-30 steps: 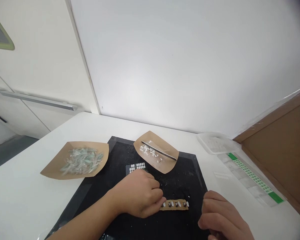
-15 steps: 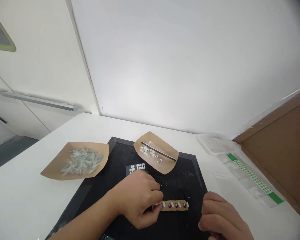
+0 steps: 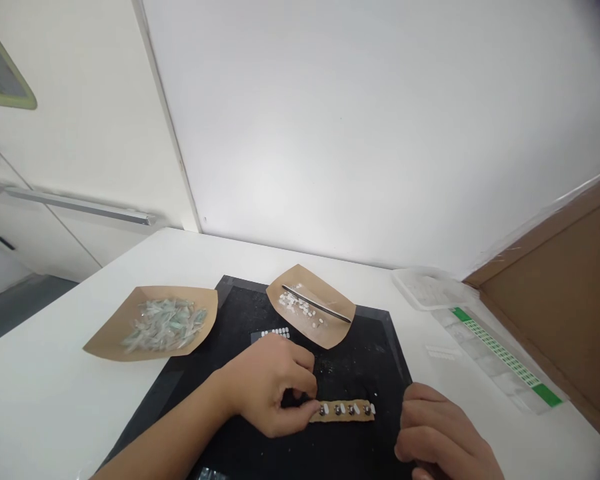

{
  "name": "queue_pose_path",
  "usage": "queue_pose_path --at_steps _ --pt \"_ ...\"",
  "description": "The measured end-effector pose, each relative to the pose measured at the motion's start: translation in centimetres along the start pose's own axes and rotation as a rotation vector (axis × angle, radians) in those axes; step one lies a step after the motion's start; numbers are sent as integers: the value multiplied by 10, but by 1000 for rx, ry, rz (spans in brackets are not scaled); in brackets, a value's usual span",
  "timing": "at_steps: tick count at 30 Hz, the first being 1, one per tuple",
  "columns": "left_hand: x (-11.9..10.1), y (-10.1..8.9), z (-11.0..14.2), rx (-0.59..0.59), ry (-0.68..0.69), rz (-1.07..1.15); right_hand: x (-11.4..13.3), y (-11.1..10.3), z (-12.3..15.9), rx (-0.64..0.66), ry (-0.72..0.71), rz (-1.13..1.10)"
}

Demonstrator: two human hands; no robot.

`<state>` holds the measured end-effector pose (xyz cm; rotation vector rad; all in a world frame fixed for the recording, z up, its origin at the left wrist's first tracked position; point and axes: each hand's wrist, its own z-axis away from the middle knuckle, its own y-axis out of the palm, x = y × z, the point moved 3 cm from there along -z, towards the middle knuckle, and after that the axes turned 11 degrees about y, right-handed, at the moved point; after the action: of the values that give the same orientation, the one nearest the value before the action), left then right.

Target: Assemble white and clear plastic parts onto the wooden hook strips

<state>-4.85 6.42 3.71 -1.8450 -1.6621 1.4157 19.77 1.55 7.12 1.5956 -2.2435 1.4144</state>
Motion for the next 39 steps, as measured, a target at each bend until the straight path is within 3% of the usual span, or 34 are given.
queue_pose_path --at_steps 5,13,23,39 --pt "2 -6 0 5 -62 165 -8 1 3 6 -112 10" --pt "6 -3 -1 78 -90 266 -10 3 6 60 -64 -11" --pt "11 -2 4 60 -140 262 -14 4 9 66 -51 -37" --pt "15 -2 3 113 -169 462 -11 6 7 75 -54 -34"
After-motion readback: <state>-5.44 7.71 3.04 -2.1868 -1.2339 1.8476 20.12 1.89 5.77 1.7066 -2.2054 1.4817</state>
